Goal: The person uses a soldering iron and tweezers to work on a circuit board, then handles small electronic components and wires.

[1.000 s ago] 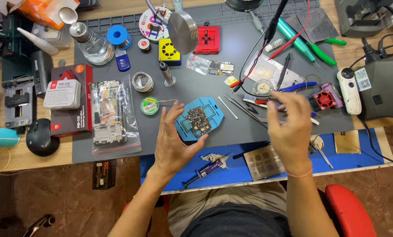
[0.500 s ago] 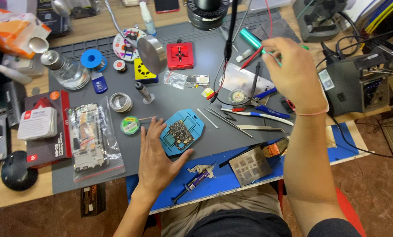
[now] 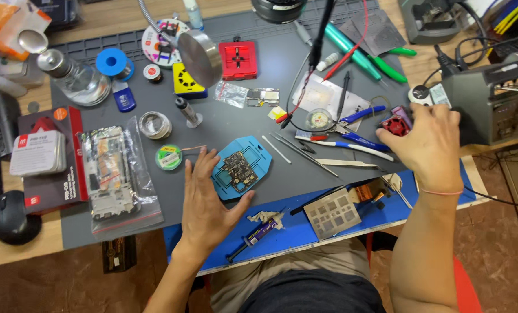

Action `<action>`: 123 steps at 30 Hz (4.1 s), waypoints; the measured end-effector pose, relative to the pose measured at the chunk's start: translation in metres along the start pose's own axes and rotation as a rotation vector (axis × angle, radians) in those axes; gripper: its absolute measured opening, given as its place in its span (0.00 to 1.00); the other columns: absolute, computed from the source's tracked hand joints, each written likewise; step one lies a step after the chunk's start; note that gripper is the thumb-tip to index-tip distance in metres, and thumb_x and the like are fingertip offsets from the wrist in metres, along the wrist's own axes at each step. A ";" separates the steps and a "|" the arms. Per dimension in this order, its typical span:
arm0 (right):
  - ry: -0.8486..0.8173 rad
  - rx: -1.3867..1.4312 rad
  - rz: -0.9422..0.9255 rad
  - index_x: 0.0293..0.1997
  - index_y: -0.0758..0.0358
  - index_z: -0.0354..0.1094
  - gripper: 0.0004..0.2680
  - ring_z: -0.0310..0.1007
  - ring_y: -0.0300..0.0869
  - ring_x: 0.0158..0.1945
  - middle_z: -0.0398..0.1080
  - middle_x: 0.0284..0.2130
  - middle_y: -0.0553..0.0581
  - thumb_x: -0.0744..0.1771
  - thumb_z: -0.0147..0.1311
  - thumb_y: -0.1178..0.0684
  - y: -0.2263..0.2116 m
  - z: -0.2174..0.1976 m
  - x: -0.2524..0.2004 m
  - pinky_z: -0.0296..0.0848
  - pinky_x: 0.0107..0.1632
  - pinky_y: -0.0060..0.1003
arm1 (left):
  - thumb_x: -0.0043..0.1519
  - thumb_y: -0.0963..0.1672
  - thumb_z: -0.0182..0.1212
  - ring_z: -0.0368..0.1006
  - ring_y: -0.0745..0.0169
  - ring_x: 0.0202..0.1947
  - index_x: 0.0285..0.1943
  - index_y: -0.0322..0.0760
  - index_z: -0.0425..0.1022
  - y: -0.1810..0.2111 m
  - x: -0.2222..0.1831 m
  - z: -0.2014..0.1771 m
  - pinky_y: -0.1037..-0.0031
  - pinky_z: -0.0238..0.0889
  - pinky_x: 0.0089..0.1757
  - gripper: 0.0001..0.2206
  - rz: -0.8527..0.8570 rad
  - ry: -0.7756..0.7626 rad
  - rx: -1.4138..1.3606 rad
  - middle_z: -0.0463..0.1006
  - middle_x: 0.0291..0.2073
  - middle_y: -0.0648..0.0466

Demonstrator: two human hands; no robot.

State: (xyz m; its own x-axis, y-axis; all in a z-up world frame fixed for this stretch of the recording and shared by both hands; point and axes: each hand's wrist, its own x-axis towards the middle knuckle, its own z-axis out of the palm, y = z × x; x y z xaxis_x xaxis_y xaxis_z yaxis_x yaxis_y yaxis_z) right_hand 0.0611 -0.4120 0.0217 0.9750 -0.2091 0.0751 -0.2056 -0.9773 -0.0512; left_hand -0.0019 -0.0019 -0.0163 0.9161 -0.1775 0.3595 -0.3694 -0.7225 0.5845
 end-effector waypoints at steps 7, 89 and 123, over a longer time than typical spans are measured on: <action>0.030 0.124 0.063 0.64 0.65 0.73 0.28 0.59 0.68 0.58 0.65 0.53 0.75 0.62 0.67 0.35 -0.005 -0.002 -0.001 0.59 0.62 0.55 | 0.59 0.48 0.75 0.54 0.36 0.78 0.73 0.38 0.53 -0.003 0.001 0.000 0.37 0.38 0.73 0.37 0.010 0.001 -0.080 0.65 0.71 0.43; 0.125 0.691 -0.679 0.43 0.62 0.74 0.05 0.71 0.47 0.41 0.71 0.36 0.56 0.68 0.59 0.54 -0.097 0.017 -0.094 0.71 0.46 0.41 | 0.68 0.55 0.53 0.49 0.38 0.79 0.75 0.30 0.56 0.010 0.004 -0.009 0.47 0.40 0.73 0.33 -0.032 0.003 -0.116 0.58 0.76 0.38; 0.383 0.612 -0.791 0.45 0.61 0.74 0.04 0.71 0.38 0.30 0.76 0.31 0.53 0.69 0.61 0.54 -0.094 0.026 -0.069 0.70 0.35 0.33 | 0.73 0.53 0.41 0.55 0.43 0.78 0.71 0.33 0.62 0.013 0.010 -0.011 0.55 0.52 0.70 0.25 -0.198 0.048 -0.244 0.63 0.74 0.42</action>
State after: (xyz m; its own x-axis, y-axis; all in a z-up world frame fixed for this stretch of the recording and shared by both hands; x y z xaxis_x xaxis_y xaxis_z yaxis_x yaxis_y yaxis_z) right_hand 0.0151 -0.3050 -0.0042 0.6996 0.3753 0.6080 0.6542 -0.6786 -0.3339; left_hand 0.0005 -0.0056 0.0022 0.9676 -0.0138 0.2520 -0.2166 -0.5574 0.8015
